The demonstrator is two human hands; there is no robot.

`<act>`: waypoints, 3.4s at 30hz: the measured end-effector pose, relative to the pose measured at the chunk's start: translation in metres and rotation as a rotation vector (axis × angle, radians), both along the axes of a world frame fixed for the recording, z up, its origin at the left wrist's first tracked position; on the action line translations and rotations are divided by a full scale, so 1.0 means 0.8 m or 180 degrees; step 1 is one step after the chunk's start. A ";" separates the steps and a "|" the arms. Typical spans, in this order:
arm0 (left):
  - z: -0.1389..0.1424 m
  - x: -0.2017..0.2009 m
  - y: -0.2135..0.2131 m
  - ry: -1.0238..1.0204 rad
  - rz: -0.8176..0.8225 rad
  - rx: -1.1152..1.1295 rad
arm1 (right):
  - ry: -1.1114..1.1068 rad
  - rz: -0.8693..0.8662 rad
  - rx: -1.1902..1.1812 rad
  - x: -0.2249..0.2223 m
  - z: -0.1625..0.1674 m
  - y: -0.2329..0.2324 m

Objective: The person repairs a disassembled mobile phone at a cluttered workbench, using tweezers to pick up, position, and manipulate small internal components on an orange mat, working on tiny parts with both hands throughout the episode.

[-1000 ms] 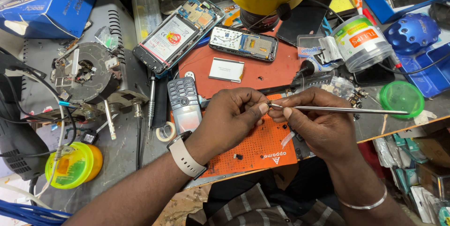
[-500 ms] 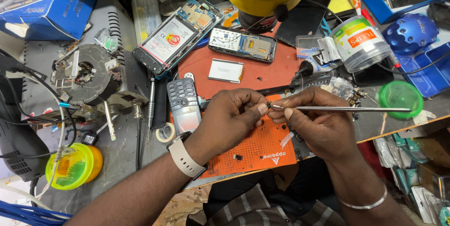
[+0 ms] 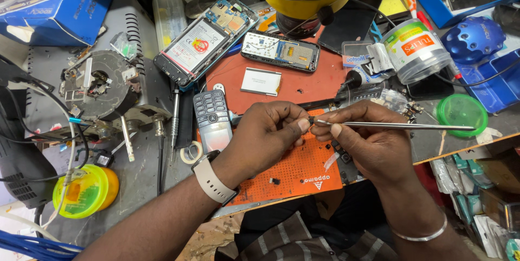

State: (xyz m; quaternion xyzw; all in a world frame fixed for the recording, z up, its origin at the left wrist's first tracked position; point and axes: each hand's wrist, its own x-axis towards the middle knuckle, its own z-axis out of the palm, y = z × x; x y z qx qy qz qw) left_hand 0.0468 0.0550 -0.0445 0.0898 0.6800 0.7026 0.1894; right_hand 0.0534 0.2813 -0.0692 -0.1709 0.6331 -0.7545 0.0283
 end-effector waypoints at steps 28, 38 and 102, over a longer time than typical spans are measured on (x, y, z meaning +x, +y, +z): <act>-0.004 0.001 -0.002 0.0211 0.0013 -0.0037 | 0.0031 0.0011 0.0115 0.001 0.003 -0.003; -0.005 0.001 -0.002 0.0003 -0.0044 0.0147 | 0.0134 0.0060 0.0192 0.001 0.003 -0.001; -0.017 -0.001 -0.002 -0.0113 0.0020 0.0456 | 0.0013 0.0057 -0.0282 0.002 0.001 0.000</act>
